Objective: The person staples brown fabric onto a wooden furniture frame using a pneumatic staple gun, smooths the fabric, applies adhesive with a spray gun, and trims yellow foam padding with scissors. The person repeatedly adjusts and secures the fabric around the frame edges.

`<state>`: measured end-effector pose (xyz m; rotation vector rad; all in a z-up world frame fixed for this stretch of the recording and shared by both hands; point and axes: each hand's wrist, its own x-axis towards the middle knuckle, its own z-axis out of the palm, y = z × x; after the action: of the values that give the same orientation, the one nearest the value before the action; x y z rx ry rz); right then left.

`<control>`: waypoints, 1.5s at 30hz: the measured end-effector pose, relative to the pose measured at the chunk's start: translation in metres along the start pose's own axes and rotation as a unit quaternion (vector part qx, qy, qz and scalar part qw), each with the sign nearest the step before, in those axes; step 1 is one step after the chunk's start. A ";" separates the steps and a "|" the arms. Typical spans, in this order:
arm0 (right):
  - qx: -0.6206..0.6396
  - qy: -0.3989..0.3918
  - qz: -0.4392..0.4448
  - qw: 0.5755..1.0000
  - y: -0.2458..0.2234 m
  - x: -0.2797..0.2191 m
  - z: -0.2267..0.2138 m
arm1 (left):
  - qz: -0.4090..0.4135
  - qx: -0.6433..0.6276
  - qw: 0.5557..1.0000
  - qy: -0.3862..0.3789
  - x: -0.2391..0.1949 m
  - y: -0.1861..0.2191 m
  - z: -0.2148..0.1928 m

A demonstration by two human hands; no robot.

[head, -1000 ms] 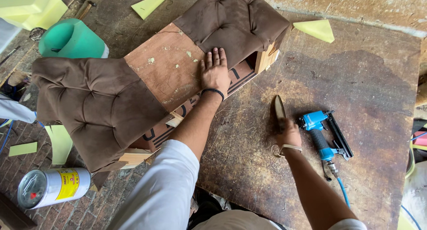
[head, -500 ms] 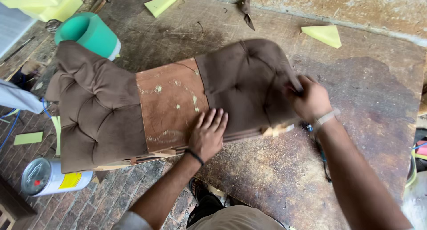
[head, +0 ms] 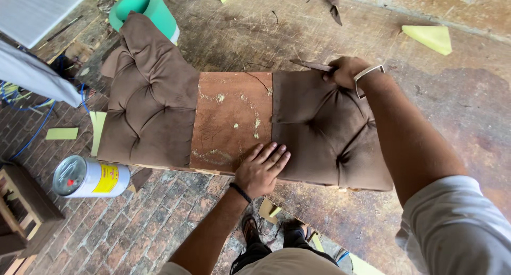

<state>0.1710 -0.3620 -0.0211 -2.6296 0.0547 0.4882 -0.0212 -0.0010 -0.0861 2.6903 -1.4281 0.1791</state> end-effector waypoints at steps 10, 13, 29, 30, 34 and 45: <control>0.023 0.038 0.095 0.994 0.014 -0.147 0.077 | 0.151 -0.030 0.988 -0.011 -0.059 -0.070 -0.035; 0.057 0.039 0.129 0.989 -0.022 -0.200 0.100 | 0.132 0.011 0.987 -0.096 -0.076 -0.122 -0.054; 0.408 -0.211 0.035 0.888 -0.264 -0.291 0.242 | -0.219 -0.163 0.959 -0.078 -0.040 -0.199 -0.105; 0.416 -0.208 0.062 0.883 -0.255 -0.286 0.248 | -0.168 -0.143 0.974 -0.043 -0.025 -0.180 -0.091; 0.331 -0.164 0.176 0.912 -0.187 -0.254 0.262 | -0.216 -0.060 0.972 -0.076 -0.002 -0.140 -0.056; 0.035 0.054 0.249 0.966 0.023 -0.169 0.272 | -0.198 -0.023 0.979 -0.048 -0.013 -0.133 -0.057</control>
<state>-0.0795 -0.2678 -0.1982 -2.5570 0.7667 0.4916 0.0783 0.0910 -0.0352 2.9064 -0.8716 -0.0139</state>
